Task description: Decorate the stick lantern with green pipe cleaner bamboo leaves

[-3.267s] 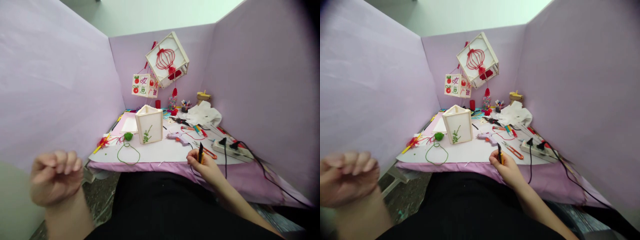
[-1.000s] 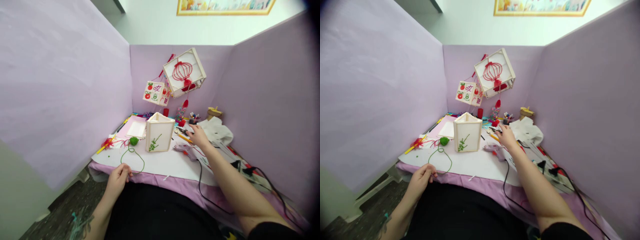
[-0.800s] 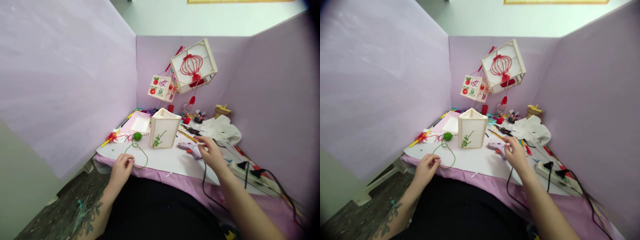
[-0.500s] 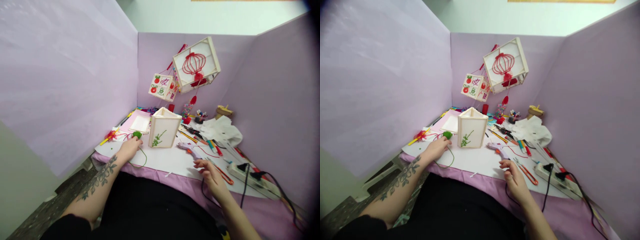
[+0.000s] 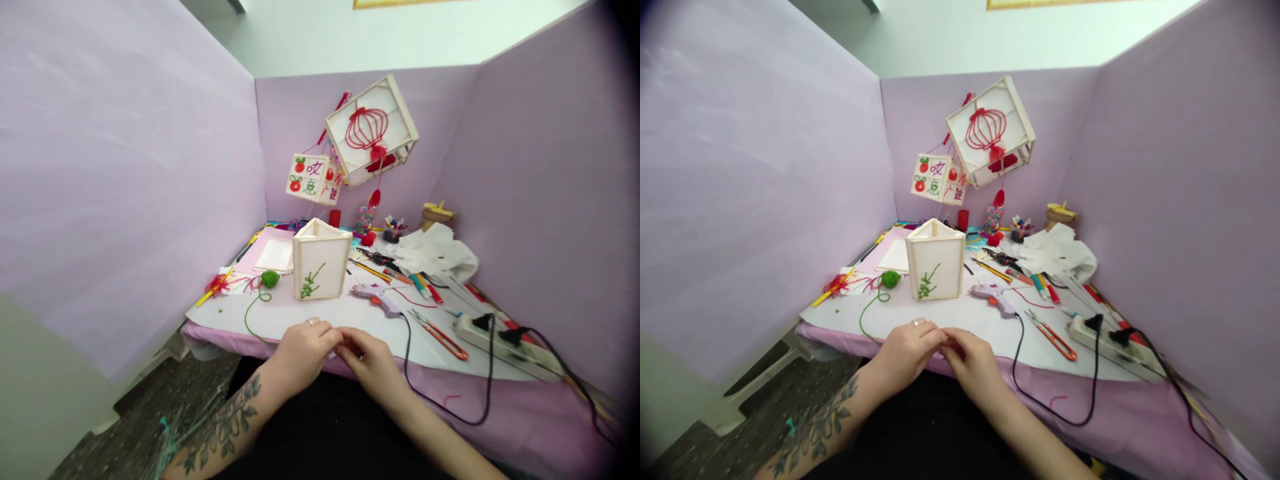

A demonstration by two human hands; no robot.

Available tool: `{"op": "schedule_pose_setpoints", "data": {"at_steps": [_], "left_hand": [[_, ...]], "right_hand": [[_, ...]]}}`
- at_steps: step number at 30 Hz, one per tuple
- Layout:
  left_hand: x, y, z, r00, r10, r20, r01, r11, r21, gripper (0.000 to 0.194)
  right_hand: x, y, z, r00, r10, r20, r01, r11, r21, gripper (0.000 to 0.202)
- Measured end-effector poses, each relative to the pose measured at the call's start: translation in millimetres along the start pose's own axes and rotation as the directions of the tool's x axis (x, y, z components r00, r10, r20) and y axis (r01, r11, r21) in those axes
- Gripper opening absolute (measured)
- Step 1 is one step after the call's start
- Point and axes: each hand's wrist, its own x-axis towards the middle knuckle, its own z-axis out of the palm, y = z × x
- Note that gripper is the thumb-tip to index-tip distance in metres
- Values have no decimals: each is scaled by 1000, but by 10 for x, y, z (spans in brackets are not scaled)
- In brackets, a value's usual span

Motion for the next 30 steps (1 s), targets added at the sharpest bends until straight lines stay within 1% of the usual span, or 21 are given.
{"op": "schedule_pose_setpoints", "data": {"at_steps": [1,2,3,5,6,8,10,12,13,15,16,17,18,20,21,23,24,26,28,30], "left_hand": [[-13,-11,15,998,-27,-52,22,995,-92,14],[-24,-31,30,991,-82,-103,60,978,-202,14],[-32,-53,48,977,-161,-140,111,942,-316,12],[-37,-89,97,933,-327,-151,215,841,-497,8],[-35,-103,127,912,-385,-145,251,801,-544,8],[-34,-133,191,887,-435,-152,278,769,-576,10],[-47,-180,244,856,-471,-213,286,774,-564,14],[-78,-250,270,820,-509,-263,308,779,-546,18],[-99,-287,272,803,-527,-279,323,778,-539,19],[-140,-346,263,769,-565,-299,354,766,-536,22],[-155,-363,257,758,-579,-302,367,760,-537,23],[-166,-368,252,750,-588,-301,377,755,-537,22],[-172,-361,250,751,-591,-294,383,753,-535,20],[-168,-323,253,776,-574,-260,384,758,-527,17],[-160,-298,257,796,-557,-239,379,765,-521,17],[-145,-248,268,832,-517,-201,361,779,-512,17],[-140,-227,273,848,-497,-185,352,788,-505,16],[-136,-197,279,883,-446,-143,338,818,-465,15],[-135,-176,283,916,-393,-79,333,855,-397,15],[-126,-157,291,935,-354,-5,335,889,-312,14]], "right_hand": [[1,19,15,999,28,-18,-27,999,24,16],[0,39,18,998,56,-34,-54,997,47,13],[-1,55,16,995,83,-46,-80,994,69,12],[1,79,12,990,133,-53,-127,985,113,11],[6,88,16,987,152,-48,-144,980,135,11],[19,111,36,985,170,-37,-161,973,163,11],[31,142,53,982,181,-58,-169,971,167,12],[37,177,38,975,181,-130,-160,975,157,14],[37,193,13,969,168,-183,-144,980,135,19],[36,215,-70,953,100,-288,-92,995,41,29],[36,221,-120,949,47,-311,-60,998,-32,29],[39,225,-170,954,-15,-301,-20,993,-113,25],[46,226,-214,964,-79,-253,30,981,-190,21],[72,227,-262,981,-179,-80,147,941,-306,17],[91,229,-262,979,-204,14,196,917,-348,18],[135,239,-226,971,-187,147,233,874,-427,22],[157,246,-198,970,-159,184,227,858,-460,22],[195,265,-147,969,-112,222,211,841,-498,19],[220,290,-123,970,-98,224,201,842,-501,19],[233,322,-123,976,-96,193,182,847,-499,19]]}}
